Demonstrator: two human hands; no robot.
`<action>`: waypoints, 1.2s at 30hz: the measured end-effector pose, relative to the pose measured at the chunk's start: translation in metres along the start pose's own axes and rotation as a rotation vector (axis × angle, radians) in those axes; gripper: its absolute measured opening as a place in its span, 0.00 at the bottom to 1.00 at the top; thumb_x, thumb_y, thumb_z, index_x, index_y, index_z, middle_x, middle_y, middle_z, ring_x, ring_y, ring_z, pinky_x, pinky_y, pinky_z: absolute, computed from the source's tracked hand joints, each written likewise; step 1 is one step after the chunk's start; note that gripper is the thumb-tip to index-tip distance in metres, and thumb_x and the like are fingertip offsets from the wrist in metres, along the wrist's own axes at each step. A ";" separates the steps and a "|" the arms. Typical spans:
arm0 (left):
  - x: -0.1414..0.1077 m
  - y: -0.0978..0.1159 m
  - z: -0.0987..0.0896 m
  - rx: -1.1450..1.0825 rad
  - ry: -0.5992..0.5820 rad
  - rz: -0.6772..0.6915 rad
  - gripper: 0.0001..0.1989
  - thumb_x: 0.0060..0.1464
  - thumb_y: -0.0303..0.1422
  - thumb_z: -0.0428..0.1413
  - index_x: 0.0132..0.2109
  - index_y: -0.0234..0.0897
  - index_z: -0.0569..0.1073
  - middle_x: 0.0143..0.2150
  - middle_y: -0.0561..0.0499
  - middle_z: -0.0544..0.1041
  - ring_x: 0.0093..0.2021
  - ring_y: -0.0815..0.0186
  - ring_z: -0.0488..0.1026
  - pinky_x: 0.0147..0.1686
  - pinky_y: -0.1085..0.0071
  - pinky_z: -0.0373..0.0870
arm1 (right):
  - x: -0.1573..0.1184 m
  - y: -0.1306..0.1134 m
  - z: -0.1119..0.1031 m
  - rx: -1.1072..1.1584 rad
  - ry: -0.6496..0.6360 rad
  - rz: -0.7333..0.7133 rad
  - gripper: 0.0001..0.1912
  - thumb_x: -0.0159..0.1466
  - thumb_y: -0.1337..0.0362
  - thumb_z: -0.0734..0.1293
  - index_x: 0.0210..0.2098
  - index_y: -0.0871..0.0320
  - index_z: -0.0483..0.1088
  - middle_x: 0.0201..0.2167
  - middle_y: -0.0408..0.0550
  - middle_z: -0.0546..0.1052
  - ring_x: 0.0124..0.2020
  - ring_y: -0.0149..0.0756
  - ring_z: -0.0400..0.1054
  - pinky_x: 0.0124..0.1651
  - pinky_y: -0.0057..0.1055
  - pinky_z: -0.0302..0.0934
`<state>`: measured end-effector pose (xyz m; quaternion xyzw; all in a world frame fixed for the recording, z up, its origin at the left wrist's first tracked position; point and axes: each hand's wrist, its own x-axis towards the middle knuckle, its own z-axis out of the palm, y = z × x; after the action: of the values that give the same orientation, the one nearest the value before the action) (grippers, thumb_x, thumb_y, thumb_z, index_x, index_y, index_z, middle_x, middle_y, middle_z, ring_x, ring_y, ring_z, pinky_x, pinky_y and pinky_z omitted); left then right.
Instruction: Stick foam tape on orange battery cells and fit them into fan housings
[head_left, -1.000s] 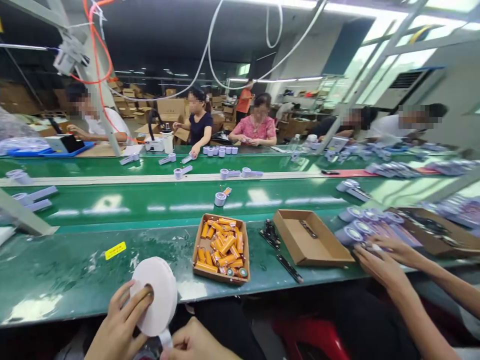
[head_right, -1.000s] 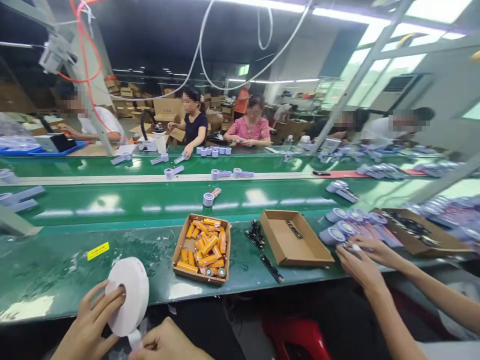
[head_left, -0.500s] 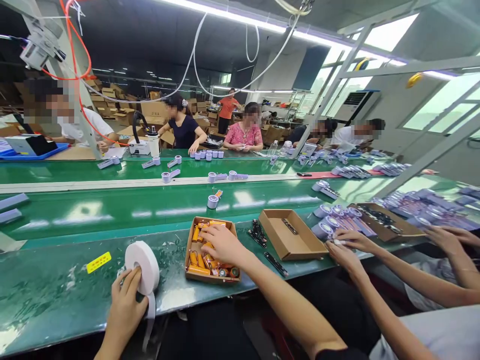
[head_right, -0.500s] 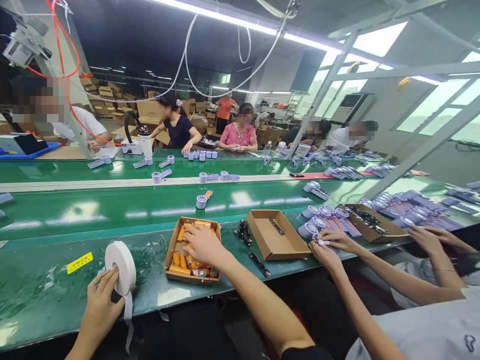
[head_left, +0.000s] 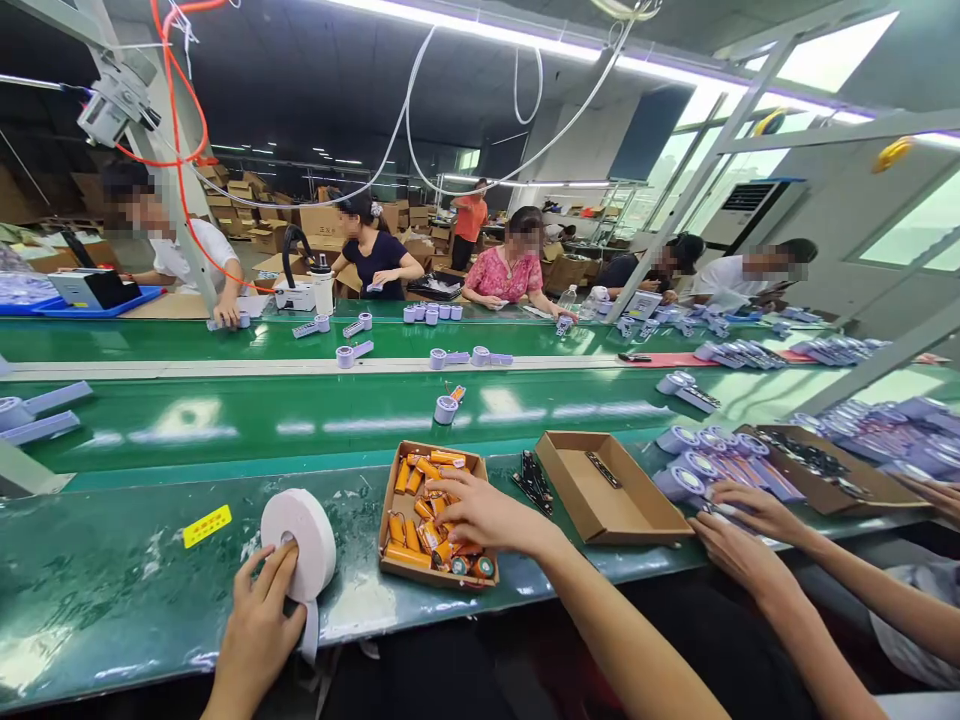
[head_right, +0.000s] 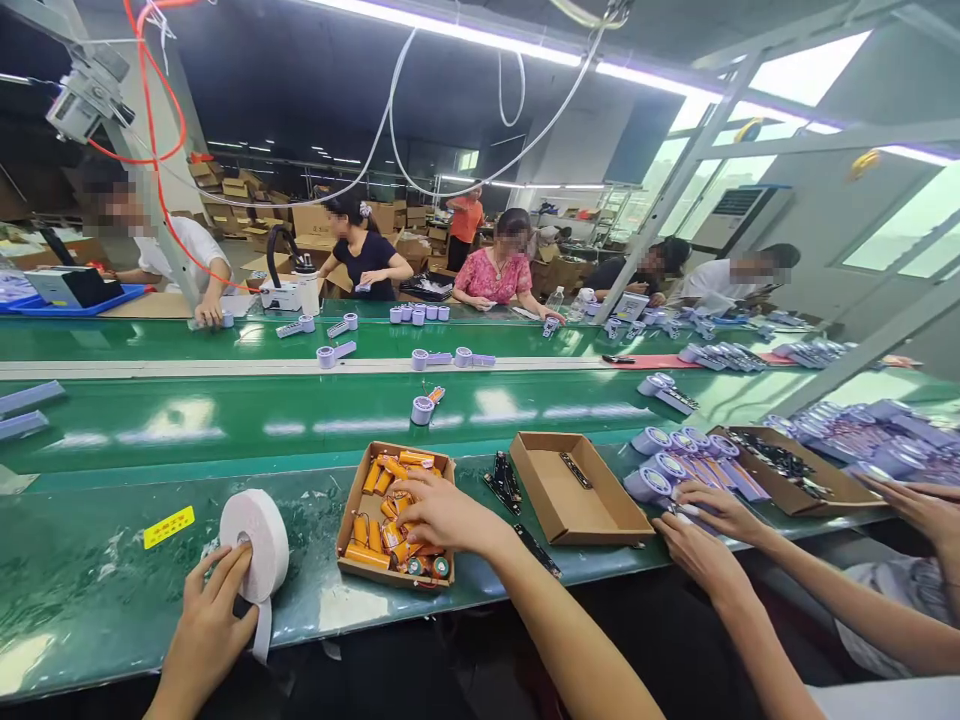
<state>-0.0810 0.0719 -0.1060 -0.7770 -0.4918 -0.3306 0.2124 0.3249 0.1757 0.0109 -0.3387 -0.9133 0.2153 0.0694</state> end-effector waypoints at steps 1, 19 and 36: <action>0.000 0.001 0.000 0.002 -0.004 -0.006 0.27 0.65 0.22 0.52 0.69 0.33 0.63 0.59 0.38 0.78 0.60 0.42 0.69 0.58 0.51 0.70 | -0.001 0.002 0.003 0.050 0.042 -0.017 0.07 0.70 0.63 0.74 0.46 0.52 0.86 0.73 0.54 0.70 0.78 0.54 0.56 0.81 0.57 0.46; 0.031 0.031 -0.043 -0.137 -0.131 0.018 0.24 0.60 0.19 0.59 0.62 0.35 0.72 0.59 0.37 0.80 0.63 0.41 0.68 0.62 0.47 0.69 | 0.011 -0.097 0.046 1.533 0.513 0.044 0.35 0.61 0.61 0.81 0.63 0.47 0.66 0.57 0.50 0.76 0.53 0.40 0.76 0.58 0.40 0.75; 0.049 0.058 -0.067 -0.107 -0.277 0.125 0.26 0.63 0.18 0.58 0.65 0.39 0.76 0.61 0.45 0.82 0.62 0.49 0.66 0.60 0.56 0.68 | -0.018 -0.101 0.045 0.830 0.431 0.194 0.30 0.68 0.58 0.75 0.68 0.55 0.76 0.50 0.49 0.85 0.37 0.36 0.78 0.50 0.36 0.76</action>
<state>-0.0341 0.0337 -0.0250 -0.8545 -0.4486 -0.2322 0.1212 0.2669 0.0802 0.0153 -0.4032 -0.6791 0.4922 0.3662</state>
